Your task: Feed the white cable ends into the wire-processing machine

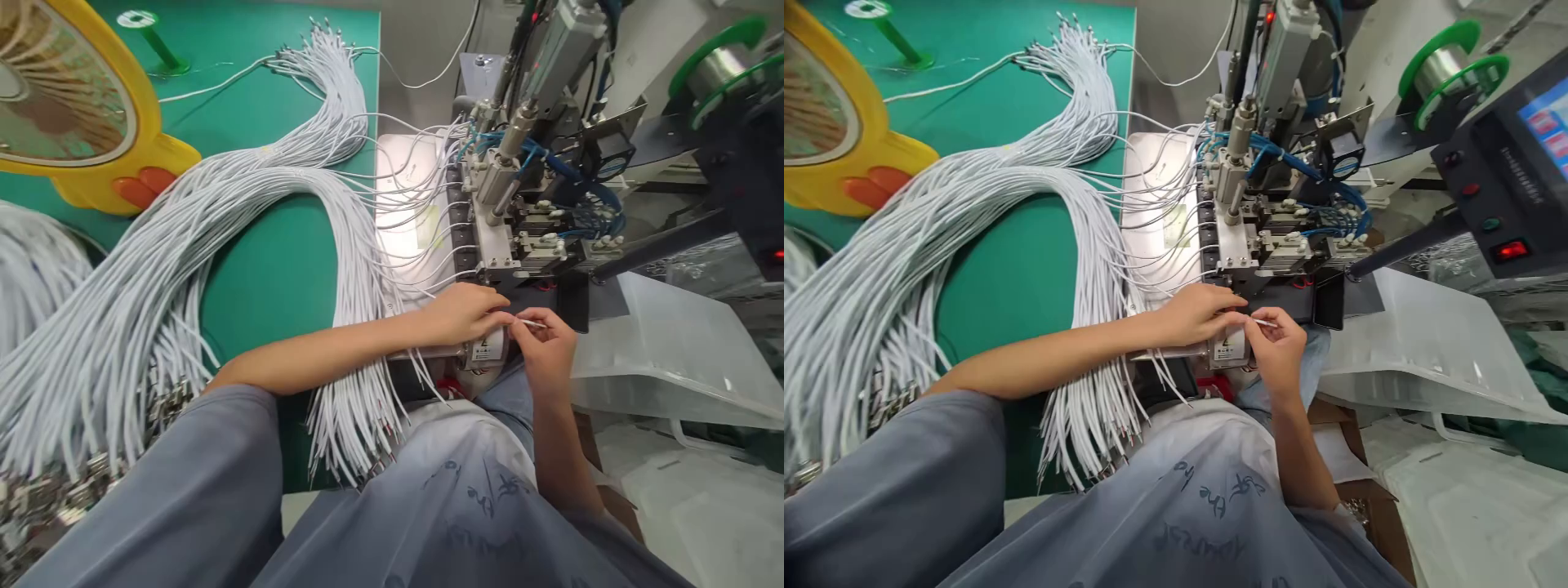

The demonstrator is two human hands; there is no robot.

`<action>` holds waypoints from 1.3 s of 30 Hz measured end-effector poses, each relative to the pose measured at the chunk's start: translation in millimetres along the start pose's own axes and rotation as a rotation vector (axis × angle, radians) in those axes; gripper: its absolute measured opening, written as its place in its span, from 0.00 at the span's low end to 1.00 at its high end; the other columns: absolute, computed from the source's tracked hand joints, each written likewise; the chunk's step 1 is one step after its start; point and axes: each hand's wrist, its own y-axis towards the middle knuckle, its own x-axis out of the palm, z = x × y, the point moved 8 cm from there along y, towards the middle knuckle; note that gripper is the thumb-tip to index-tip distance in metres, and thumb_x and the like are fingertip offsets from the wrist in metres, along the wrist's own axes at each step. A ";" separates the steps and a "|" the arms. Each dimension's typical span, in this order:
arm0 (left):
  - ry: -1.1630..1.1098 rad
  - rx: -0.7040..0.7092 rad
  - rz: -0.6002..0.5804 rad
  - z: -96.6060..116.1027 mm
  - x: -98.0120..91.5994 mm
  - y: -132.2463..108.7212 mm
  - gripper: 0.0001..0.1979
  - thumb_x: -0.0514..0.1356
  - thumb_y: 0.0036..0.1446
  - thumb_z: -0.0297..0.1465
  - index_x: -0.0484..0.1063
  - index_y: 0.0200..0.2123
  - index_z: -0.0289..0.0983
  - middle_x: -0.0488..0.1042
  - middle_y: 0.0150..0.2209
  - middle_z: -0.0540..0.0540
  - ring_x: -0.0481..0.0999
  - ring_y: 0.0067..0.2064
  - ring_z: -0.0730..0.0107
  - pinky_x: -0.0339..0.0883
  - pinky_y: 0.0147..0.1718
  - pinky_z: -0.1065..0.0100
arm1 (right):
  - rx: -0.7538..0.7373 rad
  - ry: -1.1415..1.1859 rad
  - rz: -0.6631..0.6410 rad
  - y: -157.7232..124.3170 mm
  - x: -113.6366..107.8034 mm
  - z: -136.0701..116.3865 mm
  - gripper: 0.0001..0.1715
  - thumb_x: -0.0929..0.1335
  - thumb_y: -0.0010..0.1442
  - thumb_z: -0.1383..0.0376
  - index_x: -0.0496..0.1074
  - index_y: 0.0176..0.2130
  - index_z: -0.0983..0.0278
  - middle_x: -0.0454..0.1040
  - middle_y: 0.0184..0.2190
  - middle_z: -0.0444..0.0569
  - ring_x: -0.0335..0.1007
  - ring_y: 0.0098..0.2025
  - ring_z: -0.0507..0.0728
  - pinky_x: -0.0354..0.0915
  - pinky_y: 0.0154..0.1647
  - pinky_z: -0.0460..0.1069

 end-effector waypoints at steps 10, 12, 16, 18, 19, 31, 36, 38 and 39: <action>-0.212 0.080 0.109 3.2 -15.4 1.8 0.12 0.52 0.60 0.28 0.75 0.38 0.34 0.74 0.31 0.46 0.71 0.32 0.75 0.61 0.31 0.74 | -0.152 0.212 0.057 8.0 3.5 -13.6 0.04 0.71 0.51 0.64 0.74 0.27 0.63 0.72 0.26 0.43 0.66 0.26 0.49 0.64 0.27 0.46; -0.269 0.074 0.106 3.6 -15.6 2.4 0.12 0.52 0.60 0.28 0.76 0.38 0.34 0.72 0.30 0.47 0.70 0.31 0.75 0.61 0.30 0.74 | -0.161 0.164 0.050 6.8 5.1 -16.3 0.04 0.71 0.51 0.64 0.74 0.27 0.64 0.72 0.27 0.44 0.66 0.27 0.50 0.63 0.26 0.46; -0.293 0.078 0.104 4.1 -16.6 2.3 0.13 0.51 0.59 0.26 0.76 0.38 0.34 0.71 0.27 0.47 0.69 0.30 0.76 0.60 0.29 0.75 | -0.171 0.069 -0.001 9.3 2.9 -20.5 0.07 0.69 0.53 0.63 0.75 0.28 0.64 0.71 0.26 0.45 0.65 0.27 0.50 0.61 0.25 0.46; -0.268 0.104 0.095 6.1 -16.6 1.5 0.14 0.50 0.58 0.24 0.76 0.38 0.34 0.70 0.27 0.47 0.68 0.30 0.75 0.59 0.28 0.74 | -0.203 0.020 -0.053 11.6 1.5 -24.3 0.06 0.69 0.53 0.64 0.75 0.27 0.64 0.69 0.24 0.44 0.63 0.26 0.50 0.59 0.24 0.46; -0.247 0.111 0.088 6.8 -16.0 1.2 0.14 0.50 0.57 0.23 0.76 0.38 0.34 0.70 0.27 0.47 0.68 0.30 0.75 0.59 0.28 0.74 | -0.215 -0.001 -0.079 12.6 1.4 -25.5 0.06 0.69 0.52 0.64 0.75 0.26 0.64 0.67 0.22 0.43 0.61 0.25 0.49 0.57 0.23 0.45; -0.060 0.117 0.242 7.3 -23.4 -2.1 0.10 0.54 0.58 0.28 0.76 0.32 0.35 0.70 0.24 0.50 0.66 0.26 0.76 0.57 0.25 0.74 | -0.278 -0.122 0.162 4.0 6.9 -22.6 0.12 0.67 0.56 0.62 0.73 0.24 0.65 0.58 0.18 0.41 0.52 0.22 0.48 0.51 0.21 0.46; 0.375 0.234 0.226 15.5 -21.1 -4.5 0.12 0.50 0.59 0.24 0.74 0.32 0.35 0.70 0.28 0.46 0.65 0.30 0.71 0.58 0.28 0.69 | -0.306 -0.256 -0.006 15.7 5.0 -30.7 0.13 0.67 0.55 0.64 0.70 0.21 0.65 0.56 0.17 0.40 0.49 0.20 0.47 0.50 0.21 0.46; 0.439 0.237 0.196 15.7 -18.7 -4.0 0.12 0.50 0.58 0.22 0.73 0.33 0.34 0.70 0.29 0.45 0.64 0.31 0.70 0.59 0.30 0.68 | -0.232 -0.185 -0.113 22.6 7.8 -23.4 0.14 0.67 0.53 0.64 0.68 0.19 0.65 0.55 0.17 0.40 0.49 0.20 0.47 0.49 0.21 0.46; 0.432 0.216 0.184 14.4 -18.2 -3.4 0.12 0.50 0.58 0.22 0.73 0.33 0.34 0.70 0.29 0.45 0.65 0.32 0.70 0.59 0.30 0.68 | -0.208 -0.145 -0.137 24.8 9.2 -20.2 0.14 0.67 0.53 0.64 0.68 0.19 0.65 0.55 0.17 0.40 0.49 0.20 0.47 0.49 0.21 0.46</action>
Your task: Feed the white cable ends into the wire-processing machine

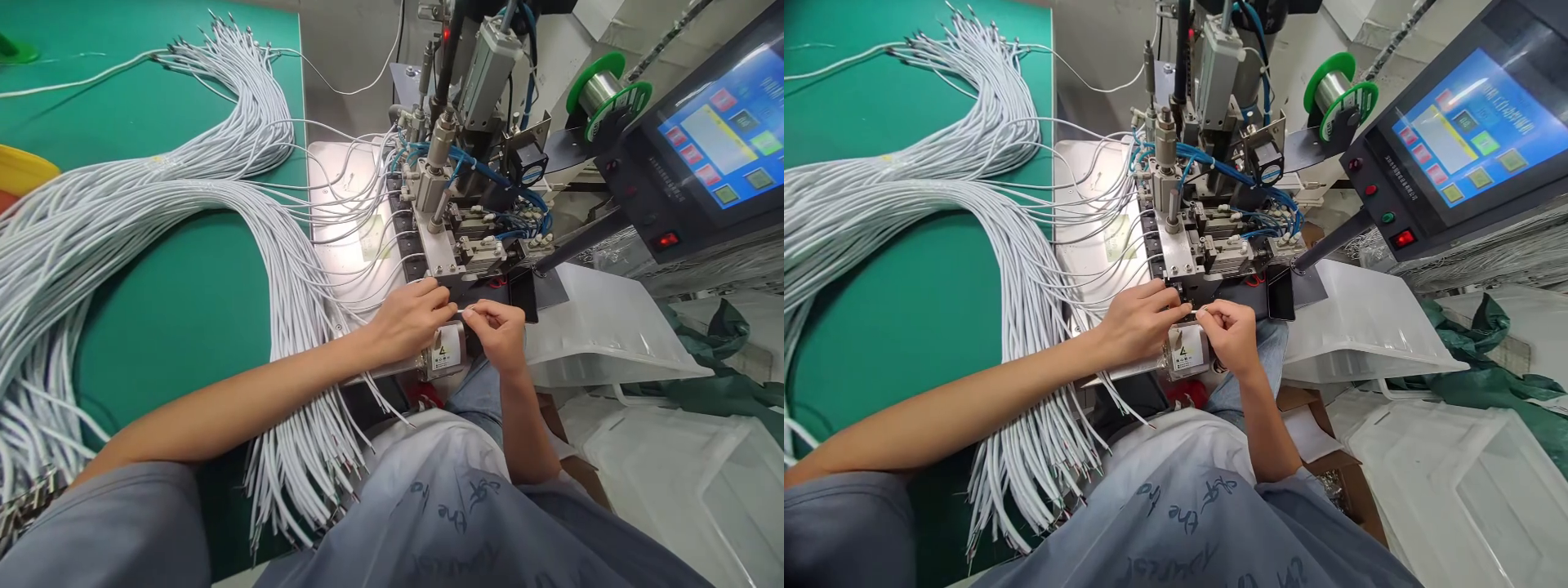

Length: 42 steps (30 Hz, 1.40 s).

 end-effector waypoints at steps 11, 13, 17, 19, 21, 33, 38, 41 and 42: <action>-0.411 -0.234 -0.230 -14.3 25.9 -2.8 0.12 0.51 0.61 0.27 0.74 0.40 0.35 0.70 0.32 0.47 0.70 0.31 0.74 0.60 0.28 0.74 | 0.120 0.141 0.217 -4.9 8.4 27.4 0.14 0.67 0.53 0.59 0.71 0.22 0.65 0.63 0.20 0.43 0.57 0.23 0.49 0.55 0.24 0.46; -0.292 -0.239 -0.327 -17.2 33.5 -4.6 0.13 0.49 0.60 0.25 0.73 0.42 0.34 0.69 0.34 0.45 0.70 0.29 0.74 0.60 0.26 0.73 | 0.153 0.140 0.167 -0.9 7.3 39.2 0.13 0.66 0.53 0.60 0.72 0.23 0.65 0.67 0.21 0.44 0.60 0.25 0.50 0.58 0.27 0.46; -0.133 -0.243 -0.466 -23.2 44.9 -7.8 0.15 0.48 0.57 0.21 0.71 0.42 0.31 0.68 0.35 0.43 0.71 0.29 0.73 0.63 0.28 0.71 | 0.273 0.159 0.087 6.7 8.2 68.3 0.12 0.66 0.52 0.60 0.75 0.29 0.66 0.70 0.23 0.44 0.62 0.26 0.50 0.60 0.29 0.47; -0.107 -0.229 -0.487 -23.9 47.3 -8.0 0.15 0.48 0.57 0.20 0.71 0.43 0.30 0.68 0.35 0.43 0.72 0.30 0.71 0.65 0.29 0.71 | 0.314 0.183 0.038 9.9 13.6 77.2 0.11 0.66 0.50 0.60 0.74 0.29 0.66 0.70 0.22 0.43 0.61 0.24 0.50 0.60 0.27 0.47; -0.087 -0.220 -0.493 -24.3 48.1 -7.8 0.15 0.48 0.57 0.20 0.71 0.43 0.31 0.68 0.35 0.43 0.72 0.32 0.70 0.66 0.30 0.70 | 0.341 0.218 -0.008 12.5 20.3 81.5 0.11 0.67 0.49 0.60 0.73 0.28 0.66 0.69 0.21 0.43 0.60 0.23 0.49 0.59 0.25 0.46; -0.053 -0.178 -0.557 -19.2 46.5 -10.0 0.17 0.50 0.59 0.23 0.65 0.52 0.33 0.68 0.39 0.41 0.74 0.37 0.66 0.68 0.35 0.67 | 0.386 0.249 -0.086 16.3 30.9 82.4 0.11 0.67 0.49 0.59 0.69 0.24 0.64 0.64 0.17 0.40 0.57 0.21 0.48 0.56 0.22 0.45; -0.024 -0.170 -0.562 -19.2 47.6 -9.2 0.18 0.50 0.60 0.24 0.64 0.53 0.33 0.68 0.39 0.41 0.74 0.38 0.66 0.67 0.34 0.68 | 0.383 0.224 -0.102 17.3 29.9 81.0 0.09 0.67 0.48 0.61 0.70 0.25 0.65 0.66 0.18 0.41 0.58 0.21 0.48 0.57 0.23 0.45; -0.021 -0.174 -0.570 -19.2 47.2 -8.7 0.18 0.50 0.60 0.23 0.64 0.53 0.33 0.68 0.40 0.40 0.74 0.38 0.65 0.66 0.33 0.68 | 0.371 0.236 -0.106 18.3 31.5 81.4 0.08 0.67 0.48 0.61 0.68 0.23 0.65 0.64 0.17 0.40 0.57 0.21 0.48 0.57 0.23 0.45; -0.023 -0.180 -0.571 -19.4 46.8 -8.4 0.18 0.50 0.60 0.23 0.65 0.53 0.34 0.68 0.40 0.40 0.74 0.38 0.65 0.66 0.34 0.68 | 0.369 0.241 -0.108 18.4 32.3 81.8 0.09 0.67 0.48 0.61 0.68 0.23 0.64 0.64 0.17 0.40 0.57 0.21 0.48 0.56 0.23 0.45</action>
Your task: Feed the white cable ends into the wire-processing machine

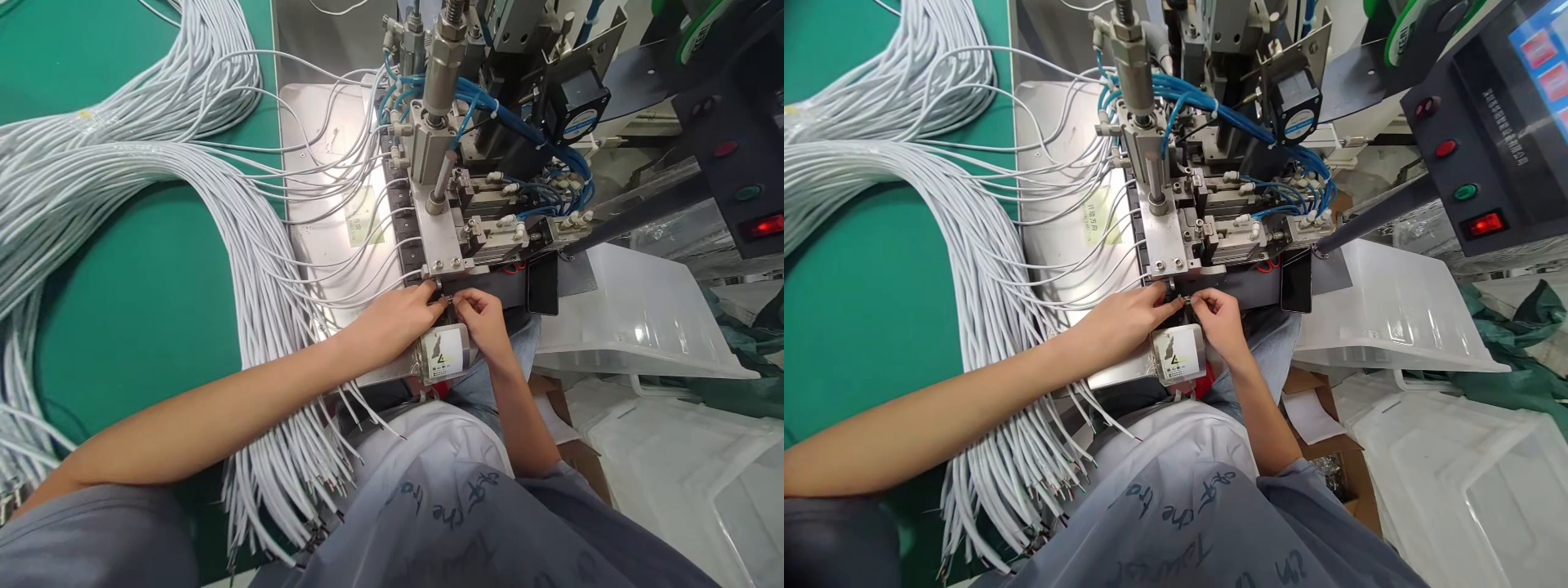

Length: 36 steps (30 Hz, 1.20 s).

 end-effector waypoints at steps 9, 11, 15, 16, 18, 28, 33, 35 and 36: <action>0.030 0.019 0.004 1.1 1.5 -0.6 0.17 0.48 0.61 0.24 0.66 0.52 0.33 0.67 0.40 0.40 0.73 0.38 0.65 0.65 0.32 0.68 | 0.088 0.021 0.005 3.0 0.2 5.9 0.14 0.68 0.48 0.55 0.69 0.27 0.64 0.66 0.19 0.41 0.59 0.21 0.49 0.56 0.20 0.45; 0.059 0.024 0.028 1.7 1.5 -0.9 0.18 0.48 0.60 0.23 0.65 0.53 0.32 0.67 0.40 0.39 0.73 0.39 0.65 0.65 0.32 0.68 | 0.075 0.009 -0.026 3.8 2.4 5.4 0.14 0.68 0.48 0.55 0.67 0.26 0.64 0.64 0.18 0.40 0.57 0.20 0.48 0.54 0.20 0.45; 0.111 0.017 0.051 3.4 -2.8 -2.6 0.16 0.48 0.59 0.21 0.69 0.48 0.31 0.69 0.37 0.39 0.73 0.37 0.63 0.63 0.29 0.67 | 0.018 0.019 -0.139 4.6 10.9 7.1 0.19 0.66 0.52 0.51 0.60 0.23 0.62 0.54 0.16 0.37 0.48 0.18 0.47 0.50 0.20 0.45; 0.125 0.008 0.033 3.7 -3.8 -3.4 0.14 0.49 0.59 0.21 0.71 0.43 0.30 0.70 0.34 0.39 0.73 0.36 0.62 0.63 0.28 0.66 | 0.000 0.014 -0.160 5.5 12.3 8.0 0.20 0.65 0.53 0.50 0.59 0.22 0.62 0.52 0.16 0.36 0.47 0.19 0.47 0.49 0.20 0.45; 0.149 -0.028 -0.011 3.4 -6.6 -5.9 0.12 0.50 0.57 0.20 0.73 0.34 0.31 0.70 0.31 0.40 0.73 0.35 0.61 0.62 0.27 0.66 | -0.038 -0.026 -0.177 8.5 12.4 9.0 0.20 0.64 0.54 0.50 0.58 0.23 0.61 0.51 0.17 0.36 0.46 0.20 0.47 0.49 0.21 0.45; 0.150 -0.308 0.038 -7.6 -12.4 -13.7 0.13 0.49 0.56 0.16 0.71 0.39 0.26 0.71 0.36 0.35 0.73 0.37 0.58 0.53 0.23 0.68 | -0.302 -0.296 0.315 -72.5 -13.8 -43.9 0.13 0.62 0.59 0.60 0.69 0.28 0.64 0.66 0.22 0.43 0.59 0.24 0.50 0.56 0.26 0.46; 0.174 -0.333 0.074 -8.3 -12.4 -13.1 0.14 0.47 0.55 0.16 0.71 0.39 0.25 0.70 0.34 0.35 0.74 0.35 0.60 0.52 0.22 0.68 | -0.053 -0.366 -0.444 -117.9 86.9 -0.6 0.11 0.64 0.57 0.62 0.74 0.31 0.63 0.73 0.24 0.45 0.65 0.25 0.52 0.59 0.29 0.46; 0.165 -0.279 0.098 -1.5 -15.8 -13.2 0.14 0.47 0.55 0.17 0.71 0.39 0.26 0.71 0.34 0.37 0.74 0.34 0.60 0.52 0.22 0.67 | 0.002 -0.320 -0.521 -123.0 108.1 14.0 0.11 0.63 0.57 0.62 0.74 0.31 0.64 0.74 0.25 0.45 0.66 0.27 0.52 0.60 0.30 0.46; 0.151 -0.229 0.113 4.2 -17.5 -13.0 0.14 0.48 0.55 0.18 0.71 0.39 0.27 0.71 0.34 0.37 0.74 0.33 0.61 0.52 0.21 0.67 | 0.026 -0.283 -0.523 -122.7 114.3 19.1 0.11 0.64 0.56 0.62 0.73 0.30 0.64 0.74 0.25 0.45 0.66 0.27 0.51 0.60 0.30 0.46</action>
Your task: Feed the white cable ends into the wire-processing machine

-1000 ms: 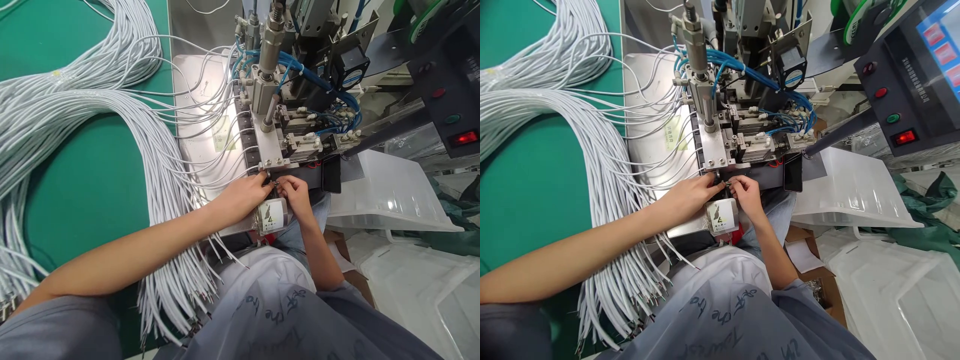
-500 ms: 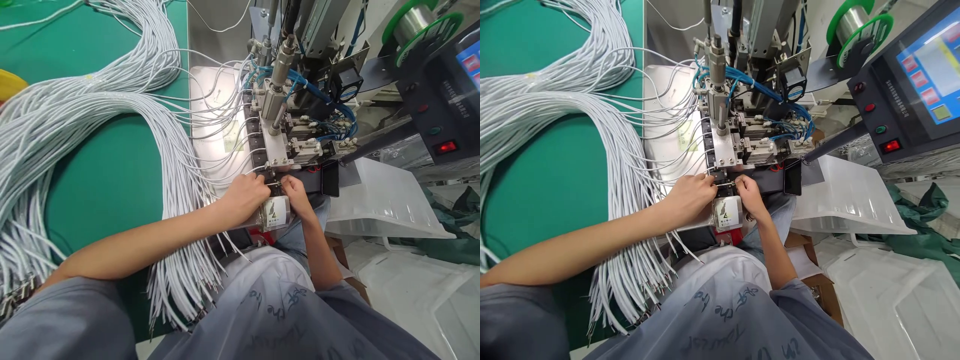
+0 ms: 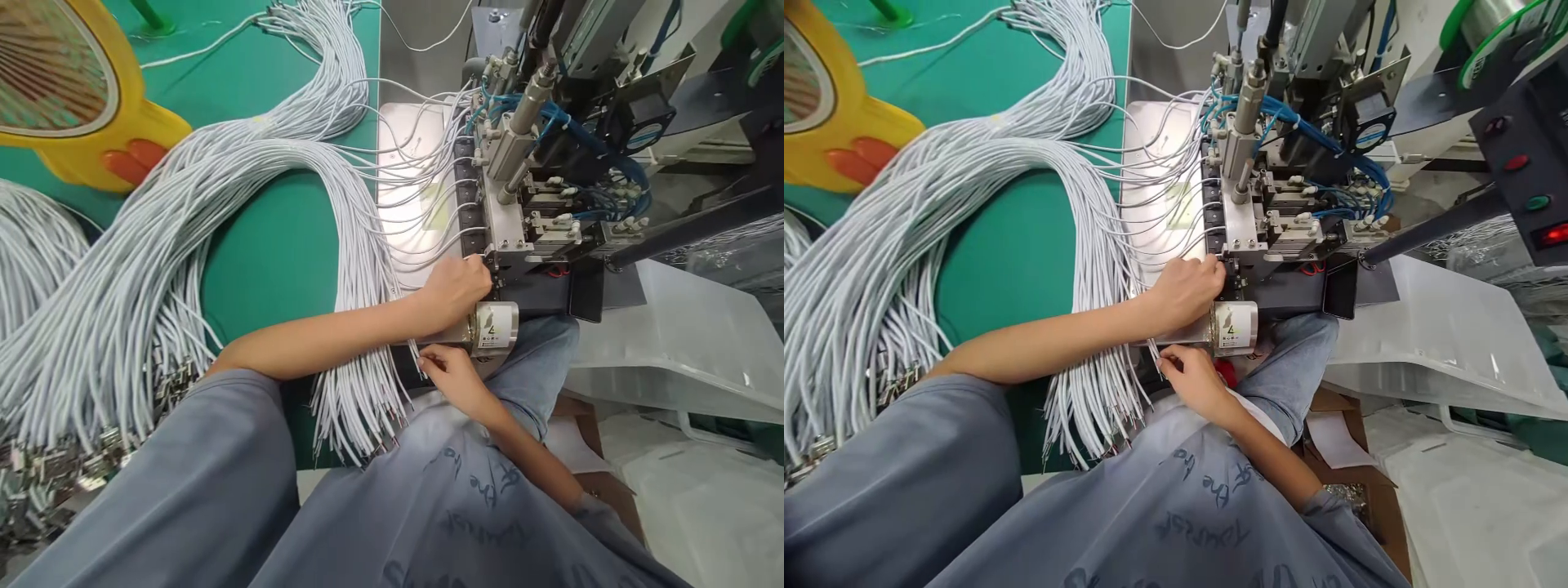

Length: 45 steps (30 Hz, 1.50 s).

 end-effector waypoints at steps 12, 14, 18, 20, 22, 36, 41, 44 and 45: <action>-0.373 0.457 0.183 42.3 -10.5 -11.7 0.19 0.46 0.65 0.36 0.73 0.31 0.35 0.73 0.31 0.46 0.71 0.31 0.72 0.54 0.24 0.69 | -0.106 -0.113 0.282 -24.1 -44.8 -24.9 0.10 0.64 0.56 0.64 0.74 0.30 0.64 0.76 0.27 0.47 0.69 0.30 0.54 0.63 0.33 0.49; -0.394 0.425 0.245 36.5 -15.1 -11.4 0.19 0.46 0.65 0.36 0.73 0.34 0.35 0.74 0.31 0.45 0.72 0.34 0.70 0.58 0.28 0.69 | -0.137 -0.139 0.437 -29.7 -77.6 -32.6 0.09 0.66 0.55 0.64 0.74 0.28 0.64 0.75 0.26 0.47 0.68 0.29 0.54 0.64 0.32 0.48; -0.528 0.328 0.330 16.4 -18.5 -5.8 0.17 0.48 0.64 0.35 0.73 0.40 0.33 0.74 0.31 0.44 0.72 0.34 0.69 0.61 0.33 0.69 | -0.180 0.044 0.760 -28.1 -141.7 -33.7 0.08 0.70 0.49 0.63 0.73 0.33 0.64 0.74 0.26 0.45 0.69 0.28 0.52 0.66 0.30 0.47; -0.601 0.296 0.369 6.7 -17.8 -1.5 0.14 0.50 0.63 0.32 0.73 0.41 0.32 0.74 0.31 0.44 0.72 0.34 0.69 0.62 0.33 0.69 | -0.216 0.191 0.828 -19.8 -158.7 -31.1 0.12 0.72 0.46 0.62 0.72 0.33 0.64 0.74 0.25 0.44 0.70 0.27 0.52 0.67 0.29 0.48; -0.668 0.278 0.410 -1.0 -17.2 2.0 0.12 0.51 0.62 0.28 0.74 0.40 0.32 0.74 0.30 0.44 0.72 0.34 0.71 0.62 0.32 0.71 | -0.248 0.314 0.828 -9.5 -164.3 -29.7 0.11 0.72 0.46 0.61 0.72 0.31 0.64 0.73 0.24 0.44 0.69 0.25 0.51 0.68 0.28 0.48; -0.733 0.217 0.477 -10.0 -25.1 0.7 0.08 0.57 0.56 0.25 0.77 0.31 0.33 0.71 0.25 0.48 0.69 0.29 0.73 0.59 0.27 0.72 | -0.362 -0.034 0.885 -13.5 -161.2 -58.6 0.07 0.69 0.53 0.63 0.75 0.28 0.65 0.67 0.22 0.43 0.61 0.25 0.49 0.58 0.24 0.46; -0.670 0.196 0.493 -11.6 -24.5 2.0 0.08 0.57 0.54 0.25 0.75 0.26 0.34 0.69 0.24 0.48 0.68 0.30 0.72 0.59 0.28 0.71 | -0.247 -0.069 0.830 -12.5 -161.0 -56.7 0.09 0.68 0.52 0.62 0.77 0.29 0.65 0.65 0.20 0.42 0.56 0.21 0.48 0.55 0.22 0.46; -0.731 0.172 0.485 -13.3 -26.0 2.0 0.07 0.58 0.52 0.24 0.74 0.24 0.34 0.69 0.23 0.49 0.67 0.29 0.73 0.57 0.27 0.71 | -0.237 0.006 0.828 -10.7 -160.7 -51.3 0.09 0.69 0.50 0.62 0.76 0.27 0.65 0.65 0.20 0.42 0.58 0.23 0.49 0.56 0.24 0.46; -0.764 0.161 0.475 -13.9 -26.2 2.1 0.06 0.58 0.51 0.25 0.73 0.24 0.34 0.69 0.23 0.50 0.67 0.28 0.73 0.57 0.27 0.71 | -0.245 0.035 0.830 -9.6 -159.5 -49.6 0.09 0.69 0.49 0.61 0.76 0.27 0.65 0.65 0.20 0.42 0.59 0.23 0.49 0.57 0.24 0.47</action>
